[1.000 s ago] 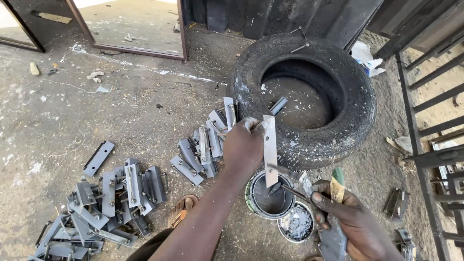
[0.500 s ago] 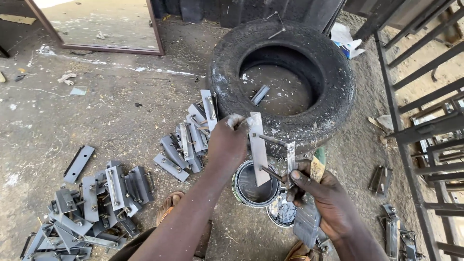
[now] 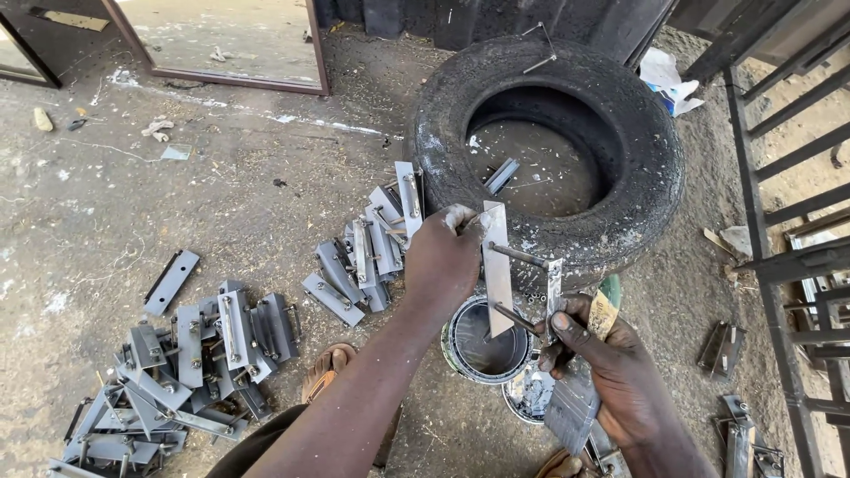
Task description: Painting small metal brackets with a brush and black paint
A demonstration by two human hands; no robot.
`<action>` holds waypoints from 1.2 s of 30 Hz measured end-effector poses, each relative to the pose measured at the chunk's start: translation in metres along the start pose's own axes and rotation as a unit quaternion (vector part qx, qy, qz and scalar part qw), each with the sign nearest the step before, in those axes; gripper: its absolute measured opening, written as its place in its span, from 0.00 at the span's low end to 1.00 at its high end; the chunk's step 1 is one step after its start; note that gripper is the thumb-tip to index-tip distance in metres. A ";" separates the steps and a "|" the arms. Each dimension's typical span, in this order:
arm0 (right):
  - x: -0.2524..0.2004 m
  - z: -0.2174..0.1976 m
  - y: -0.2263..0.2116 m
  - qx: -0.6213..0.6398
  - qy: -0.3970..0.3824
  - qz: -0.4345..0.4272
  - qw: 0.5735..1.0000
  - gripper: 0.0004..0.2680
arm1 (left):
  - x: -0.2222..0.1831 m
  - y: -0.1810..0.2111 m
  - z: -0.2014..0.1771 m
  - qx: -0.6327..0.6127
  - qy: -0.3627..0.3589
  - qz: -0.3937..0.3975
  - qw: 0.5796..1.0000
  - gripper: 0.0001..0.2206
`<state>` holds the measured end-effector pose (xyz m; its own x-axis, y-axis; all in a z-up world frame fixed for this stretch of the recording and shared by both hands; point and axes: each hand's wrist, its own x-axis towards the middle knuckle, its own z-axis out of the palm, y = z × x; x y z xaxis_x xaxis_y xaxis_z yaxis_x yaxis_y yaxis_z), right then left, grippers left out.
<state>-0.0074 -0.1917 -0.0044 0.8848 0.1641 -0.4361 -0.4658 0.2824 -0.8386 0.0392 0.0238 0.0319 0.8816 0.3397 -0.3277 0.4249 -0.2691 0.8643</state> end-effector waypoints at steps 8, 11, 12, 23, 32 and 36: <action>0.001 -0.002 0.001 -0.026 -0.001 -0.005 1.000 0.07 | 0.000 -0.005 0.000 0.002 0.009 0.007 1.000 0.10; -0.002 0.002 0.002 -0.057 -0.003 -0.013 0.998 0.06 | 0.002 -0.007 0.002 0.008 0.014 0.016 1.000 0.10; -0.003 0.004 0.004 -0.096 -0.003 -0.022 0.995 0.05 | 0.002 -0.007 0.002 0.016 0.017 0.018 1.000 0.10; -0.003 0.005 0.006 -0.053 -0.013 -0.028 0.998 0.05 | 0.005 -0.010 0.004 0.006 0.021 0.022 1.000 0.10; -0.002 0.001 0.009 -0.090 -0.026 -0.033 0.995 0.05 | 0.003 -0.010 0.003 0.017 0.009 0.023 1.000 0.10; 0.002 -0.003 0.013 -0.013 -0.018 -0.013 1.000 0.07 | 0.005 -0.011 0.002 0.014 0.011 0.032 0.999 0.12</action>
<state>-0.0121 -0.1909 -0.0174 0.8949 0.1911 -0.4033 -0.4426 0.2630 -0.8573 0.0396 0.0268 0.0202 0.9024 0.3412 -0.2630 0.3736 -0.3160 0.8721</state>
